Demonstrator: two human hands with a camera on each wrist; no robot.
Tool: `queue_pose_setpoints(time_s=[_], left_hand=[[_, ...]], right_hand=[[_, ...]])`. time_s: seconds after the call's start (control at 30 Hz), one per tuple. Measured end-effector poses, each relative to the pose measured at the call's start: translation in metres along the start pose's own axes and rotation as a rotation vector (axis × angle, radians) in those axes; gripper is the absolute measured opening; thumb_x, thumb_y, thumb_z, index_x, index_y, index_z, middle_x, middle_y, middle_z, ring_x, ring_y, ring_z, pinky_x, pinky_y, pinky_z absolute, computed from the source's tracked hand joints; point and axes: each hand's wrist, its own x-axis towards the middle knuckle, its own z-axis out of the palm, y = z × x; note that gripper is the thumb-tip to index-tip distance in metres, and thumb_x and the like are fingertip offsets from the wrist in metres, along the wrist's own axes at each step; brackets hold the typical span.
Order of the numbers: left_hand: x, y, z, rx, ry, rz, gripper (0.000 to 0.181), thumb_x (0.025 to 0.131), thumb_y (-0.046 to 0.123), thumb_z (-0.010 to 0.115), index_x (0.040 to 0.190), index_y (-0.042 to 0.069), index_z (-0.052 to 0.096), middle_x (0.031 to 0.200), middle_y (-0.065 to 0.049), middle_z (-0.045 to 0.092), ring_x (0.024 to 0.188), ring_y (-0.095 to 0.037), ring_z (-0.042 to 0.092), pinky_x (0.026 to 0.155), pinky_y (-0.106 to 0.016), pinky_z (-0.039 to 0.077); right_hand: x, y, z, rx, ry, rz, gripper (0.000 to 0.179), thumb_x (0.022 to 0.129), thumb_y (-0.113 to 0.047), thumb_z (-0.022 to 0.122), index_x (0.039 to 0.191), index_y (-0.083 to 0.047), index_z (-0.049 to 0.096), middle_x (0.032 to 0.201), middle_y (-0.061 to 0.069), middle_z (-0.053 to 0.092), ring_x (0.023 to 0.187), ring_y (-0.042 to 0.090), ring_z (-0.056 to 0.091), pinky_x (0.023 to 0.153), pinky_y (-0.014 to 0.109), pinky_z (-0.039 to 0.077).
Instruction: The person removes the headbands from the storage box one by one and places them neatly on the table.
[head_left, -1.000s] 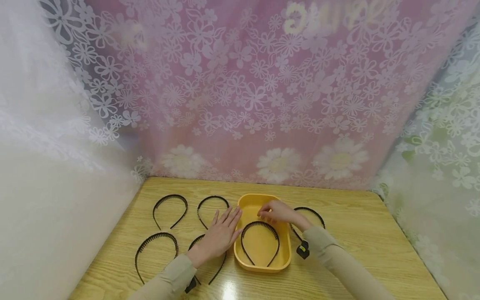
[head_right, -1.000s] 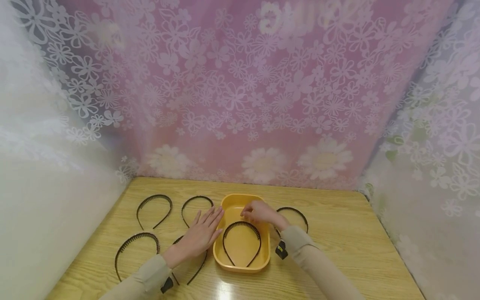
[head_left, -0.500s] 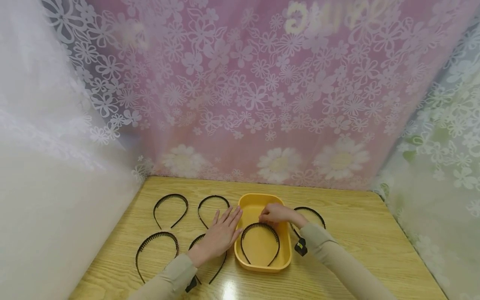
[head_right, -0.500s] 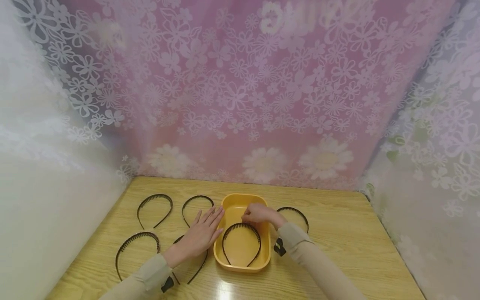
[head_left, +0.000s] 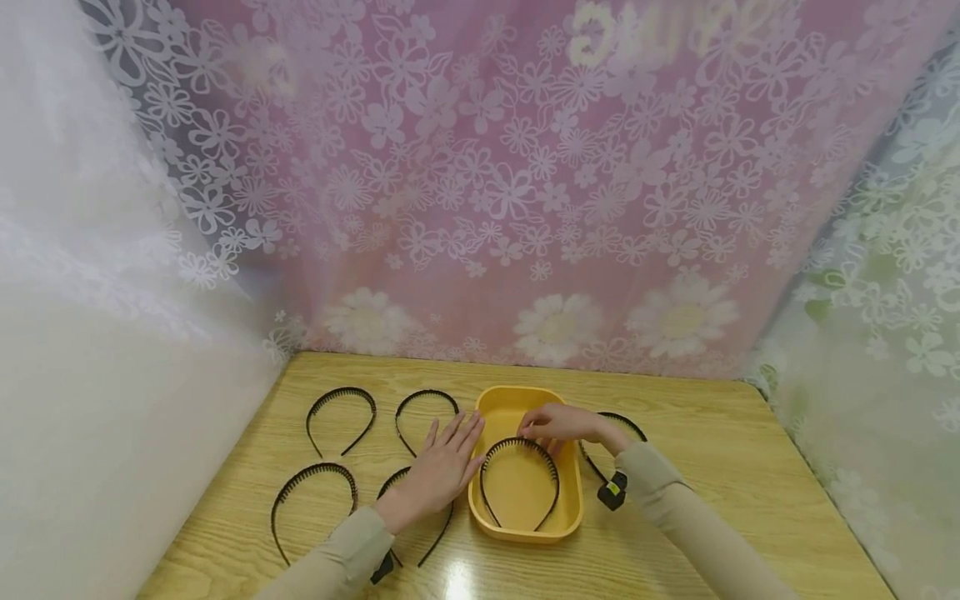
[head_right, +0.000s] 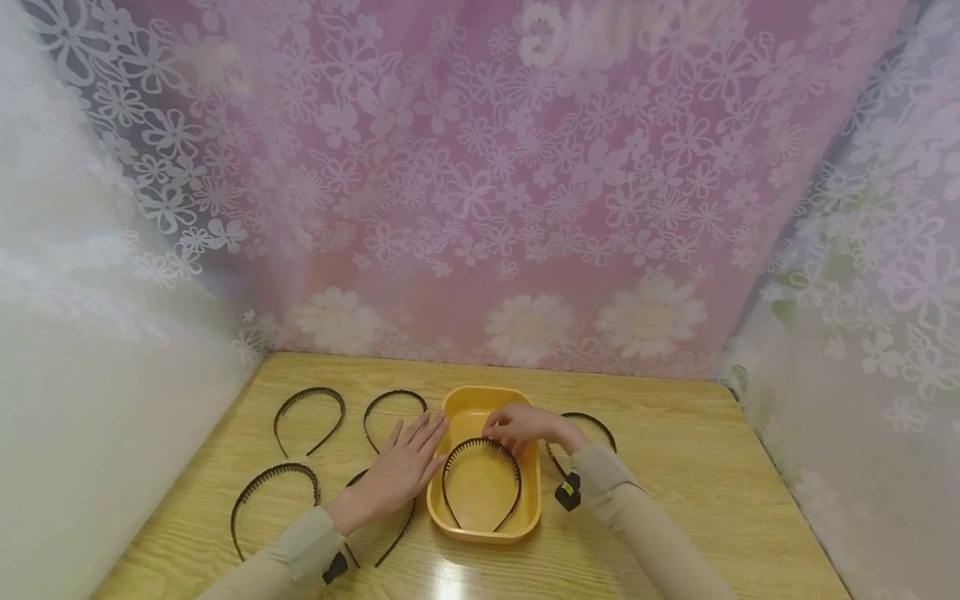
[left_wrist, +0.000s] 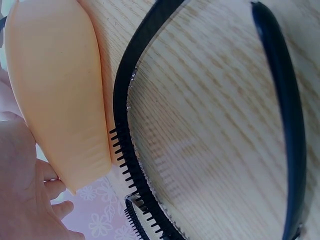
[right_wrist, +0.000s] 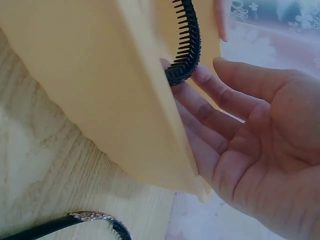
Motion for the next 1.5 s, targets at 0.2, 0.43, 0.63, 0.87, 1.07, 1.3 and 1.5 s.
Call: queue_pose_setpoints(time_s=[0.2, 0.43, 0.63, 0.87, 1.07, 1.3, 1.5], left_hand=[[0.0, 0.0, 0.002, 0.01, 0.006, -0.002, 0.061, 0.112, 0.042, 0.032, 0.161, 0.007, 0.027, 0.167, -0.007, 0.025, 0.154, -0.03, 0.021, 0.12, -0.061, 0.021], [0.0, 0.001, 0.001, -0.009, -0.004, -0.011, 0.061, 0.111, 0.041, 0.035, 0.162, 0.008, 0.025, 0.168, -0.007, 0.023, 0.155, -0.028, 0.017, 0.121, -0.06, 0.019], [0.0, 0.002, -0.003, -0.026, 0.0, -0.006, 0.061, 0.111, 0.039, 0.038, 0.161, 0.006, 0.028, 0.166, -0.01, 0.026, 0.154, -0.031, 0.02, 0.12, -0.063, 0.021], [-0.001, 0.002, -0.004, -0.045, 0.015, 0.008, 0.06, 0.111, 0.037, 0.04, 0.159, 0.004, 0.031, 0.165, -0.013, 0.029, 0.153, -0.034, 0.023, 0.118, -0.064, 0.022], [-0.001, 0.002, -0.005, -0.039, 0.01, 0.009, 0.061, 0.111, 0.038, 0.04, 0.16, 0.004, 0.03, 0.165, -0.013, 0.029, 0.153, -0.034, 0.023, 0.118, -0.064, 0.022], [-0.001, 0.003, -0.008, -0.035, -0.021, -0.005, 0.062, 0.111, 0.04, 0.037, 0.161, 0.007, 0.024, 0.167, -0.011, 0.025, 0.154, -0.032, 0.02, 0.12, -0.063, 0.02], [-0.002, 0.003, -0.007, -0.044, 0.006, 0.006, 0.06, 0.111, 0.038, 0.039, 0.16, 0.004, 0.03, 0.165, -0.013, 0.028, 0.153, -0.034, 0.022, 0.119, -0.064, 0.022]], right_hand=[[-0.009, 0.0, 0.004, 0.029, -0.002, -0.036, 0.027, 0.105, -0.012, 0.056, 0.129, -0.002, 0.065, 0.114, 0.015, 0.068, 0.088, 0.029, 0.071, 0.067, 0.037, 0.061], [-0.017, 0.001, 0.007, 0.072, 0.022, -0.038, 0.033, 0.104, -0.011, 0.057, 0.135, 0.0, 0.062, 0.122, 0.017, 0.067, 0.092, 0.031, 0.071, 0.072, 0.039, 0.062], [-0.022, 0.004, 0.006, 0.104, 0.027, -0.06, 0.034, 0.105, -0.012, 0.057, 0.136, 0.001, 0.061, 0.123, 0.02, 0.068, 0.094, 0.035, 0.07, 0.074, 0.04, 0.062], [-0.029, -0.003, -0.002, 0.114, 0.087, -0.069, 0.034, 0.106, -0.01, 0.054, 0.136, 0.002, 0.06, 0.123, 0.025, 0.064, 0.1, 0.047, 0.066, 0.073, 0.043, 0.062], [-0.036, -0.006, -0.017, 0.144, 0.12, -0.087, 0.036, 0.106, -0.008, 0.052, 0.139, 0.005, 0.056, 0.124, 0.024, 0.063, 0.101, 0.052, 0.064, 0.076, 0.06, 0.057], [-0.048, -0.01, -0.034, 0.131, 0.156, -0.111, 0.038, 0.106, -0.008, 0.052, 0.141, 0.007, 0.053, 0.124, 0.025, 0.063, 0.098, 0.046, 0.067, 0.076, 0.055, 0.059], [-0.058, -0.011, -0.041, 0.151, 0.181, -0.106, 0.038, 0.107, -0.007, 0.051, 0.142, 0.008, 0.053, 0.127, 0.029, 0.061, 0.103, 0.052, 0.062, 0.079, 0.053, 0.059]])
